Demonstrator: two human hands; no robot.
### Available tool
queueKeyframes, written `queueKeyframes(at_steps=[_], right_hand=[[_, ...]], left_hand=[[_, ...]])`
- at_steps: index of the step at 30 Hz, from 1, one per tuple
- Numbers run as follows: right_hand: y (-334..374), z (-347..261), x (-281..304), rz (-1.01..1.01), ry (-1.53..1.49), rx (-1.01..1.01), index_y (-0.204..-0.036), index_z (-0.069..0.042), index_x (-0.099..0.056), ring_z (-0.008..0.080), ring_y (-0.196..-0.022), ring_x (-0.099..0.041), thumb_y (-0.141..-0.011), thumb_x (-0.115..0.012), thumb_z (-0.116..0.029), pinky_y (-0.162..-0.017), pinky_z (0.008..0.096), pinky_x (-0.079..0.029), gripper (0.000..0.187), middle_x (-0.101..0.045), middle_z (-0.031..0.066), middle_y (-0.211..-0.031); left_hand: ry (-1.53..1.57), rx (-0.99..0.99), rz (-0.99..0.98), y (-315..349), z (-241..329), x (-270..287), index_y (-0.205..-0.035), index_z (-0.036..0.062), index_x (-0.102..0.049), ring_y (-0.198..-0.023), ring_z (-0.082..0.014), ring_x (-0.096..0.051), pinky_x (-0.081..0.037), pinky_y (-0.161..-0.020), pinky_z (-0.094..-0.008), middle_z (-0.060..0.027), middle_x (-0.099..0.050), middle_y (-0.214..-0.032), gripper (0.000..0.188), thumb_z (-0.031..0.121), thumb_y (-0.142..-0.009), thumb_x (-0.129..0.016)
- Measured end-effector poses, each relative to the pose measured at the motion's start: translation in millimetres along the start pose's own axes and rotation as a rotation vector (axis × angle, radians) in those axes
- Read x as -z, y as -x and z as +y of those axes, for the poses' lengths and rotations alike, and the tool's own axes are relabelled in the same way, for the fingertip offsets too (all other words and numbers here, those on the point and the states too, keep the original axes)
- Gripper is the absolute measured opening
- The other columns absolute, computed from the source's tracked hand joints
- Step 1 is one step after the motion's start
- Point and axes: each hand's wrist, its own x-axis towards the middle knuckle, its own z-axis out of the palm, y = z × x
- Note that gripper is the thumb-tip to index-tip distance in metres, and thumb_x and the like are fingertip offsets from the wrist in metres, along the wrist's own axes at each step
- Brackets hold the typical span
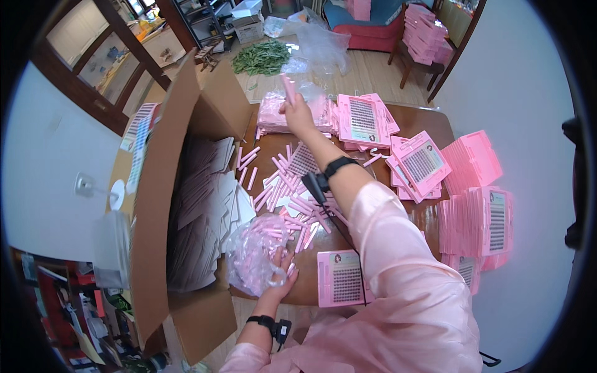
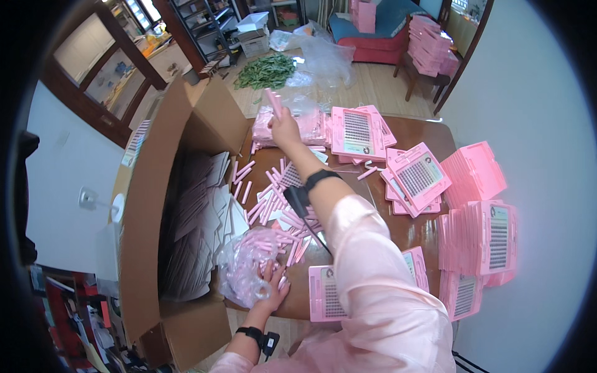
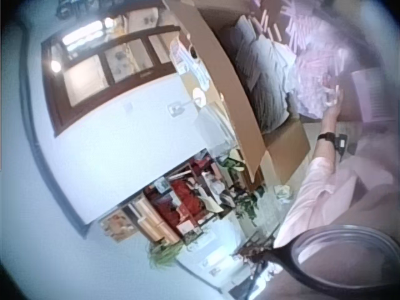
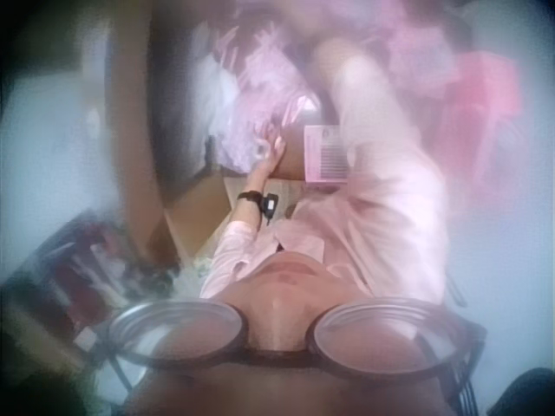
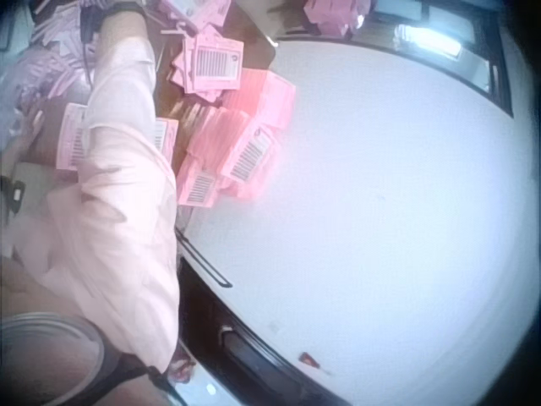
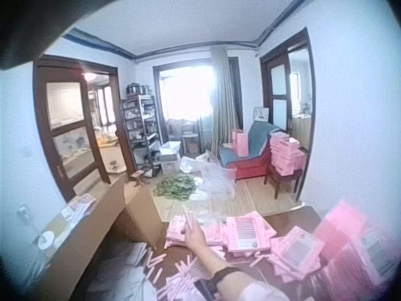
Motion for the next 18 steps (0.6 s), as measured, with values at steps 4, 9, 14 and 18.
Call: queueKeyframes(at_steps=[4,9,14,18], right_hand=[[101,-65,50,-0.355,-0.592,-0.379,-0.124,0.001,-0.052,0.0182,-0.077,-0.067,-0.104,-0.047,-0.014,-0.072,0.0313,-0.057,0.025,-0.068,0.0108,-0.096],[268,-116,113,-0.616,-0.816,-0.551,-0.124,0.002,-0.053,0.0162,-0.077,-0.064,-0.102,-0.051,-0.015,-0.068,0.0277,-0.054,0.028,-0.066,0.0098,-0.096],[403,-136,156,-0.733,-0.934,-0.63,-0.123,0.001,-0.054,0.016,-0.072,-0.062,-0.099,-0.057,-0.02,-0.06,0.026,-0.05,0.032,-0.067,0.0113,-0.093],[467,-139,175,-0.706,-0.898,-0.637,-0.121,0.0,-0.055,0.0167,-0.077,-0.063,-0.101,-0.055,-0.019,-0.068,0.0271,-0.051,0.028,-0.066,0.0118,-0.096]], left_hand=[[0.349,0.061,-0.083,6,8,10,-0.142,0.0144,-0.048,-0.145,-0.0496,-0.018,-0.022,-0.119,-0.0516,-0.0189,-0.014,-0.163,0.065,0.027,-0.084,-0.072],[0.517,0.197,-0.186,11,63,51,-0.137,0.0054,-0.052,-0.139,-0.0405,-0.038,-0.031,-0.115,-0.0434,-0.0201,-0.046,-0.147,0.044,0.029,-0.1,-0.051],[2.019,-0.283,-0.536,8,137,104,-0.143,0.0019,-0.044,-0.116,-0.0235,-0.06,-0.048,-0.099,-0.0402,-0.0147,-0.059,-0.131,0.064,0.052,-0.105,-0.035],[1.634,-0.009,-0.578,29,188,115,-0.123,-0.0015,-0.057,-0.106,-0.0232,-0.065,-0.055,-0.091,-0.0376,-0.0179,-0.063,-0.124,0.044,0.036,-0.105,-0.046]])
